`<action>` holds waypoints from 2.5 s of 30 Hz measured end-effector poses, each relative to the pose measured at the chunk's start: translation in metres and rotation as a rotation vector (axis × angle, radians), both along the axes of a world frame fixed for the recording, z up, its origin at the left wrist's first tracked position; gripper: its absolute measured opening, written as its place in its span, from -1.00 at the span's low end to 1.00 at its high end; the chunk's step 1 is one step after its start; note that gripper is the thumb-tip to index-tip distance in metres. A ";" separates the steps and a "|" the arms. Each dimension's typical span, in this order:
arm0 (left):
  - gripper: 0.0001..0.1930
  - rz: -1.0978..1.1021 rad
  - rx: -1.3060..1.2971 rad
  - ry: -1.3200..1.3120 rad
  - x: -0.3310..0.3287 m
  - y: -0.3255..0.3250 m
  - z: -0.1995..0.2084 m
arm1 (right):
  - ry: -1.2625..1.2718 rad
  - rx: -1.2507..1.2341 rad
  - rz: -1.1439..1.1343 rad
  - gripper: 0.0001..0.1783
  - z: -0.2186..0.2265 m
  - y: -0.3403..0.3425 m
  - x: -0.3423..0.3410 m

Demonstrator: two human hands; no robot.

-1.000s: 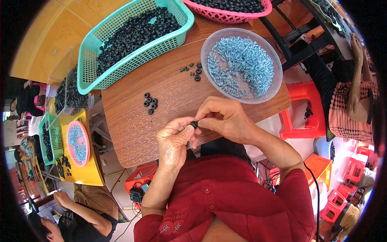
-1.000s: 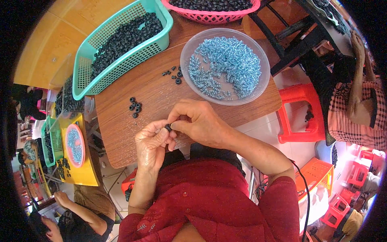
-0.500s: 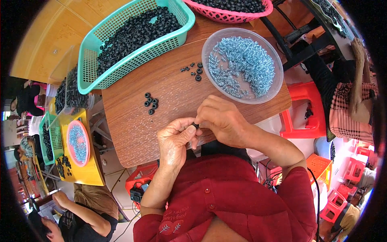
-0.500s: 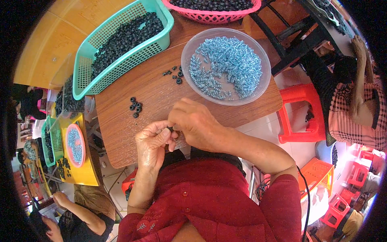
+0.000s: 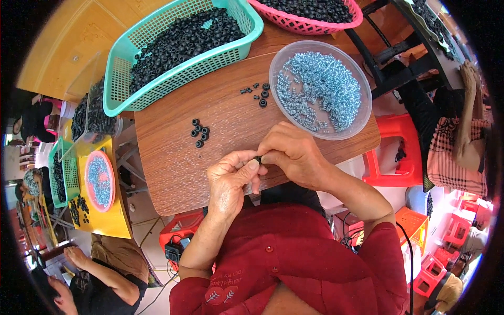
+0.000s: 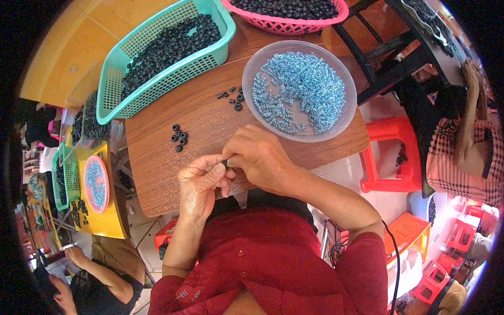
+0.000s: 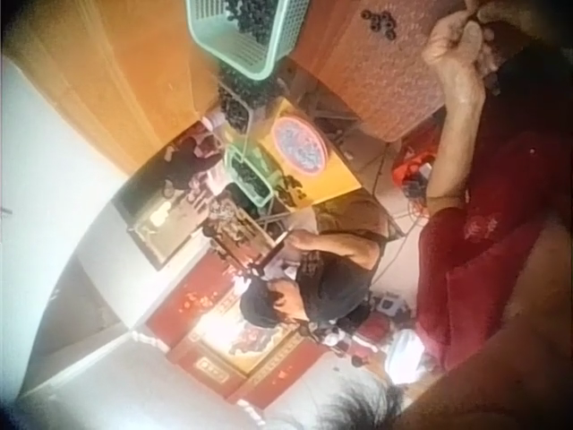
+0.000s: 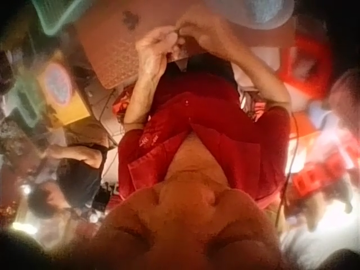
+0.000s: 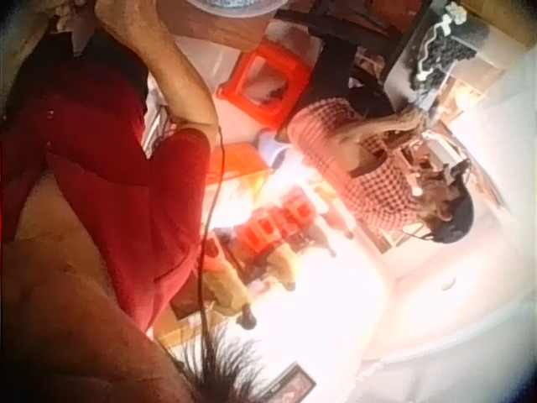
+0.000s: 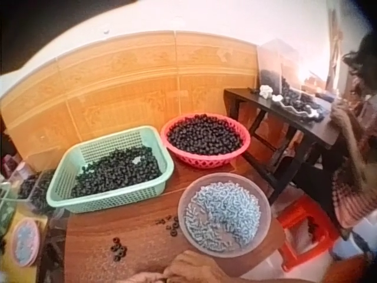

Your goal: The person assembles components by picking small metal pins from a dish and inserting them into black rubber grommets by hand.

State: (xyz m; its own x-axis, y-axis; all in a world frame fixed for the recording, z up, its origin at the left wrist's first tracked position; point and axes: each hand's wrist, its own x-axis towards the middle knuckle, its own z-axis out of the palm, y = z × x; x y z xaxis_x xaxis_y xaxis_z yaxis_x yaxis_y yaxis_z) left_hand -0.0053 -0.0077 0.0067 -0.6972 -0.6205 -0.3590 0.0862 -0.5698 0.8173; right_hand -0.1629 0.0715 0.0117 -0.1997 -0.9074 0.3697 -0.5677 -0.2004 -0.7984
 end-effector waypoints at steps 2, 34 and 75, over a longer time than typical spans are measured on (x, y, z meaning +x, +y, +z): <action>-0.84 -0.002 0.025 0.000 0.000 -0.002 0.001 | 0.049 -0.020 -0.002 -0.86 0.001 0.000 -0.001; -0.75 0.017 0.158 0.061 0.002 -0.001 0.003 | 0.481 -0.138 -0.138 -0.60 -0.008 -0.001 0.028; -0.73 0.052 0.042 0.110 0.000 -0.001 0.002 | 0.320 -0.446 -0.088 -0.47 -0.023 -0.018 0.020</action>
State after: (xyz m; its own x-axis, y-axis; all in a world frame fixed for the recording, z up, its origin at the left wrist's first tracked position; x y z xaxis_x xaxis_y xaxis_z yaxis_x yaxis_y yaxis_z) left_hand -0.0052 -0.0085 0.0089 -0.7015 -0.6425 -0.3085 0.2045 -0.5961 0.7764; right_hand -0.1430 0.0537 -0.0113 -0.0819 -0.6344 0.7687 -0.7979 -0.4204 -0.4320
